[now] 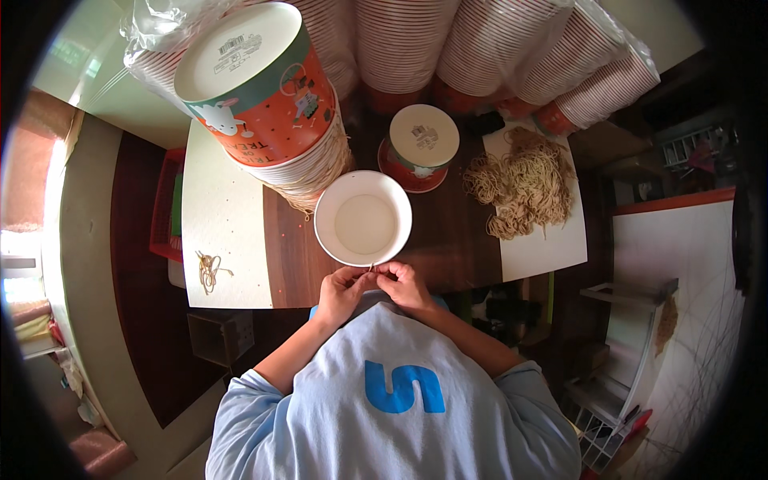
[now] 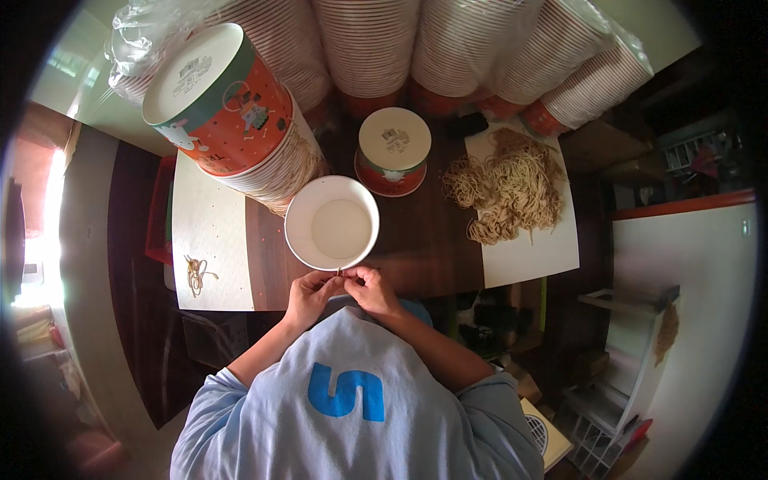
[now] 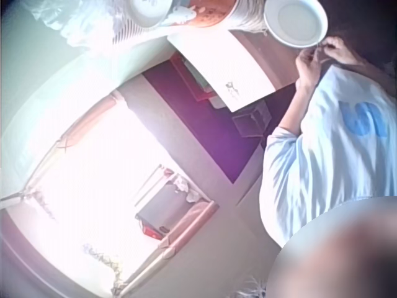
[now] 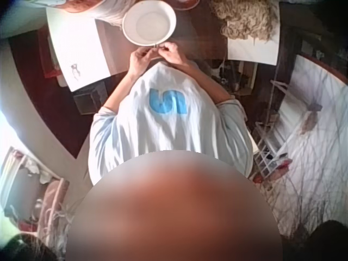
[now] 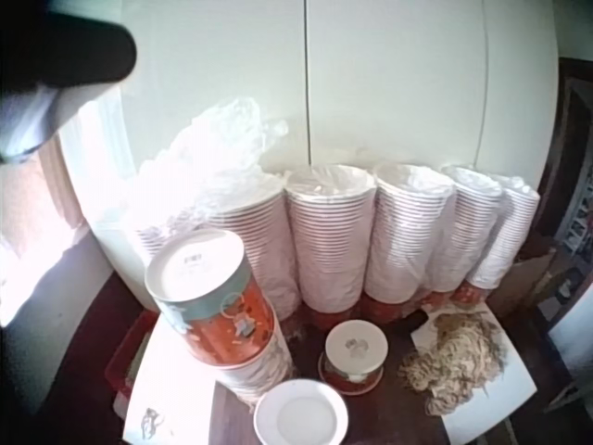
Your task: Securing paper bowls with rubber bands.
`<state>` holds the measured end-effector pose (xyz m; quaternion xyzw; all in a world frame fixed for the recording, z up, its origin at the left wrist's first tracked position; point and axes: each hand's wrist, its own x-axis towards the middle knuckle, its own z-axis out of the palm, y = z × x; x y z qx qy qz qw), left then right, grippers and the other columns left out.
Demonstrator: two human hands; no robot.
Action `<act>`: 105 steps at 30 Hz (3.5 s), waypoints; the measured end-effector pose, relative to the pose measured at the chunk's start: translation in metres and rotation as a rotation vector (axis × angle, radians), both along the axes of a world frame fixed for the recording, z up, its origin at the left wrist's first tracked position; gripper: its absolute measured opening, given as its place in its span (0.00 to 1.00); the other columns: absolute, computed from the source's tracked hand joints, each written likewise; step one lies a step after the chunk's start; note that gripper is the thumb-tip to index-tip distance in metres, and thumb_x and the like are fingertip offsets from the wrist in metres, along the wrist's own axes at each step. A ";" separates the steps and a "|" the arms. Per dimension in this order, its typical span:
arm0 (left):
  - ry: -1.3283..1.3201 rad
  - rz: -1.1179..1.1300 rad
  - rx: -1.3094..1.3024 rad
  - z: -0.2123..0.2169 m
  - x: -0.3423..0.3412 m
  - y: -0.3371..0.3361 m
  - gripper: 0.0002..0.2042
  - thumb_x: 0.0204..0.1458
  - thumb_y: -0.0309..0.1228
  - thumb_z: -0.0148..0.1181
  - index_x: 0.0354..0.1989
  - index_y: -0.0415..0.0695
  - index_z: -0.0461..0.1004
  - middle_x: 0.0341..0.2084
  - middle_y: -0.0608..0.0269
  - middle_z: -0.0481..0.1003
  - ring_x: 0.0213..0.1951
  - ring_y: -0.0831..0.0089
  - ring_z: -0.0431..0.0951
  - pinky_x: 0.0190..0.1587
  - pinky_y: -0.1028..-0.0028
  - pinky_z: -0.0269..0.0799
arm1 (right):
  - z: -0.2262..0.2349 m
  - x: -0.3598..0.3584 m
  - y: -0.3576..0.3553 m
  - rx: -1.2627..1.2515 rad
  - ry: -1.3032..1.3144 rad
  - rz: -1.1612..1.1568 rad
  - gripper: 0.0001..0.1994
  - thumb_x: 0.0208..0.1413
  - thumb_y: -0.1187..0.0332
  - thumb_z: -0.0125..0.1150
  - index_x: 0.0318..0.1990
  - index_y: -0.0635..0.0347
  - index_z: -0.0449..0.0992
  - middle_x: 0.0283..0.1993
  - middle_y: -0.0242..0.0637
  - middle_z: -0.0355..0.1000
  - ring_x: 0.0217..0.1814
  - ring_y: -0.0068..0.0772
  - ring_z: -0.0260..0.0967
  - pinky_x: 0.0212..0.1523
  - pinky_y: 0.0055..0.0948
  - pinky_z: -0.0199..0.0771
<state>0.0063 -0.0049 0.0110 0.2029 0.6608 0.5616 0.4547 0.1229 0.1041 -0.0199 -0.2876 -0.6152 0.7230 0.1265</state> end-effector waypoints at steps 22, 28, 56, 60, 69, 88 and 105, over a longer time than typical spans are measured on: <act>-0.059 0.048 -0.003 -0.003 -0.003 -0.001 0.08 0.52 0.28 0.59 0.36 0.35 0.75 0.27 0.64 0.77 0.27 0.84 0.72 0.28 0.83 0.67 | -0.001 -0.002 -0.003 0.111 -0.014 -0.042 0.06 0.54 0.71 0.57 0.35 0.66 0.73 0.29 0.36 0.74 0.31 0.19 0.68 0.32 0.22 0.70; -0.193 0.047 -0.079 0.004 -0.012 -0.006 0.08 0.55 0.28 0.55 0.36 0.36 0.75 0.27 0.62 0.77 0.23 0.84 0.70 0.26 0.84 0.65 | -0.005 -0.001 -0.005 0.080 0.018 -0.154 0.08 0.54 0.70 0.57 0.35 0.67 0.73 0.29 0.33 0.73 0.29 0.17 0.66 0.30 0.20 0.67; -0.243 -0.068 -0.141 0.016 -0.010 -0.014 0.08 0.55 0.31 0.55 0.34 0.38 0.75 0.24 0.68 0.76 0.22 0.86 0.68 0.27 0.84 0.66 | -0.010 -0.002 -0.006 0.067 -0.003 -0.249 0.06 0.54 0.71 0.57 0.34 0.66 0.72 0.29 0.38 0.74 0.30 0.24 0.71 0.31 0.24 0.71; -0.150 -0.131 -0.166 0.023 -0.010 -0.028 0.09 0.54 0.31 0.56 0.36 0.36 0.75 0.26 0.66 0.78 0.25 0.83 0.72 0.31 0.82 0.69 | 0.010 0.012 0.000 0.182 -0.081 -0.098 0.05 0.51 0.72 0.60 0.33 0.63 0.73 0.28 0.35 0.73 0.28 0.28 0.71 0.32 0.27 0.71; 0.288 -0.299 -0.008 0.060 -0.008 -0.024 0.08 0.51 0.27 0.58 0.36 0.36 0.76 0.27 0.54 0.77 0.29 0.72 0.78 0.34 0.75 0.72 | 0.064 -0.001 0.012 1.089 0.273 0.165 0.20 0.39 0.79 0.64 0.44 0.56 0.72 0.43 0.37 0.67 0.39 0.37 0.70 0.36 0.30 0.73; 0.068 -0.442 0.062 0.102 -0.014 -0.024 0.05 0.51 0.27 0.58 0.31 0.40 0.78 0.24 0.62 0.77 0.27 0.78 0.75 0.33 0.77 0.70 | 0.056 0.004 0.032 1.012 0.184 0.256 0.04 0.43 0.76 0.60 0.29 0.57 0.77 0.30 0.33 0.74 0.31 0.33 0.74 0.31 0.29 0.75; 0.191 -0.461 -0.254 0.140 -0.096 -0.046 0.10 0.53 0.34 0.57 0.32 0.37 0.76 0.18 0.69 0.72 0.24 0.85 0.68 0.26 0.78 0.67 | 0.145 0.016 0.080 1.144 -0.185 0.574 0.36 0.40 0.60 0.69 0.58 0.59 0.61 0.54 0.44 0.64 0.56 0.43 0.62 0.55 0.39 0.62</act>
